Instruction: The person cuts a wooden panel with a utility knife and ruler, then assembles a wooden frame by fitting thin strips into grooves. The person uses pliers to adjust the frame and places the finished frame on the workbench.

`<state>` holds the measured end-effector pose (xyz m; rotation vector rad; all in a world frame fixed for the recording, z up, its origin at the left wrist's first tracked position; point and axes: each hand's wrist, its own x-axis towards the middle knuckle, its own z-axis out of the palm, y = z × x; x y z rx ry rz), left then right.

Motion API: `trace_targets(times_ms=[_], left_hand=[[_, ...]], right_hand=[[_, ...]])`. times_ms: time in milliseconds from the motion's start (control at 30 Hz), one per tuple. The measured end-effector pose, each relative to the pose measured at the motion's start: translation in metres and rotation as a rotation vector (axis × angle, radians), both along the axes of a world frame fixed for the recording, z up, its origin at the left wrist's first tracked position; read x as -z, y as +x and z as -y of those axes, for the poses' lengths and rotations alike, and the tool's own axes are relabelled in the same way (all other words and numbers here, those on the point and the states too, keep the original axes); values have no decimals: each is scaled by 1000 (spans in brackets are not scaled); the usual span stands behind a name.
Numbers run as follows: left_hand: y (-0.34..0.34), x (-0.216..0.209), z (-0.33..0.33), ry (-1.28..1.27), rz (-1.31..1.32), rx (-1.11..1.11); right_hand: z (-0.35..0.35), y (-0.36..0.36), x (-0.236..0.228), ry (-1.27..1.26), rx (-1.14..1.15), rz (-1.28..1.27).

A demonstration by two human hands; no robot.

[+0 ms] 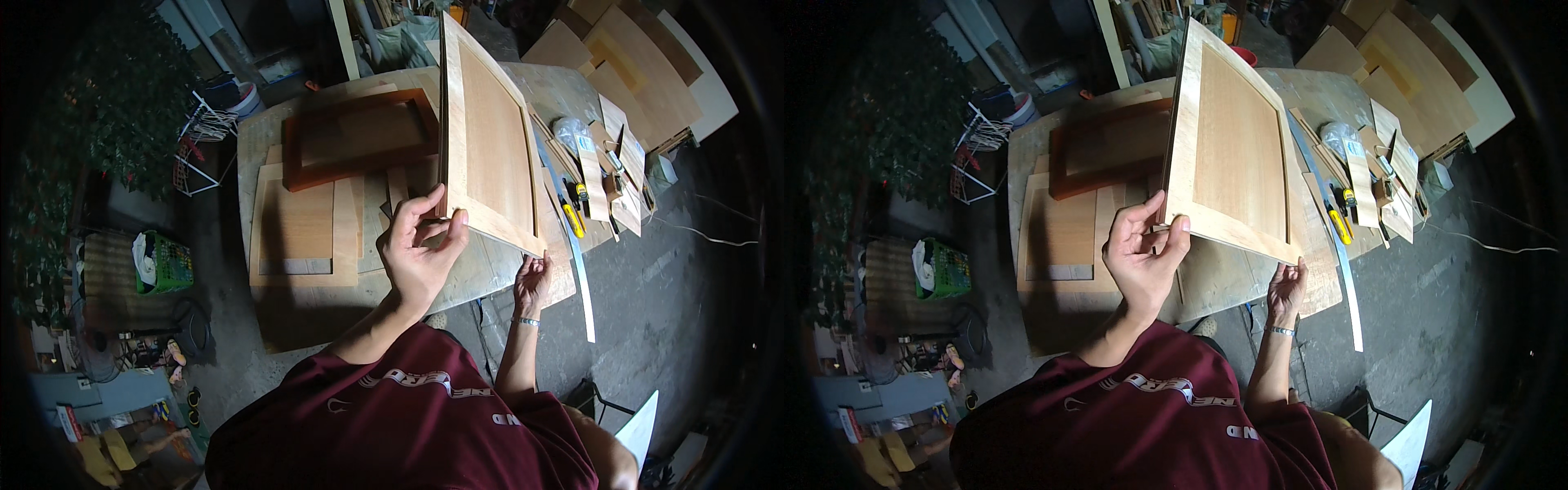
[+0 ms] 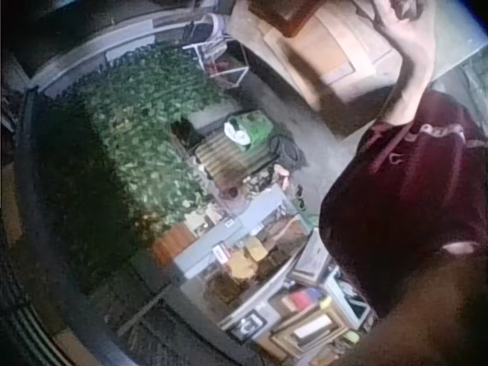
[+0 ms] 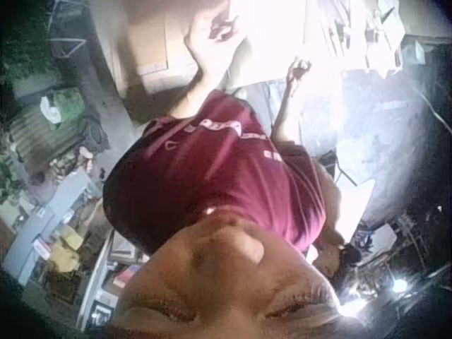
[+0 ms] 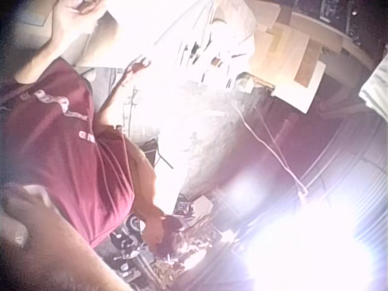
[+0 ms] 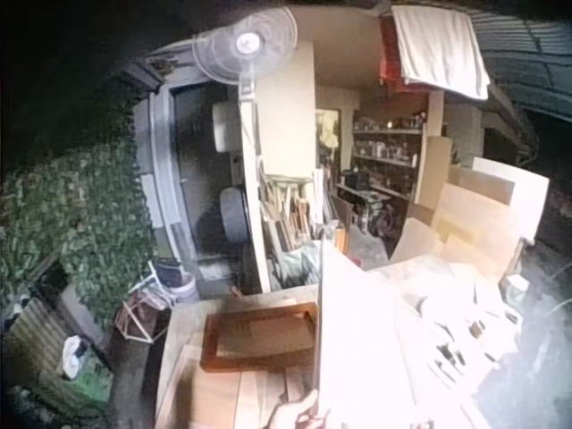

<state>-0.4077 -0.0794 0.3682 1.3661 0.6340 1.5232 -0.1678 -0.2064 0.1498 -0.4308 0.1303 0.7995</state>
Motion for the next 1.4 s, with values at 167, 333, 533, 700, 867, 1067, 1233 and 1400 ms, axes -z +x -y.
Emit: trace_targets(times_ms=[167,333,533,700,867,1067,1233,1400], left_hand=[[-1,1,-1,42,-18,-31],[-7,-3,-3,15,-30,-45],[-11,-4,-2,9,-25,-60],[-14,-9,1,-5,-33,-51],[-12,-5,0,36,-6,-73],[-15,-10,2,35,-45,-96],[-15,-9,0,62,-49,-105],[-14,-6,-1,60,-27,-101]], right_hand=[[4,-17,7,-29,7,-23],[10,-29,10,-55,-1,-45],[15,-32,18,-84,20,-34],[16,-31,7,-98,42,17],[18,-29,1,-68,17,12],[19,-31,-1,-94,47,15],[21,-36,-10,-112,52,19],[24,-38,-18,-141,77,44]])
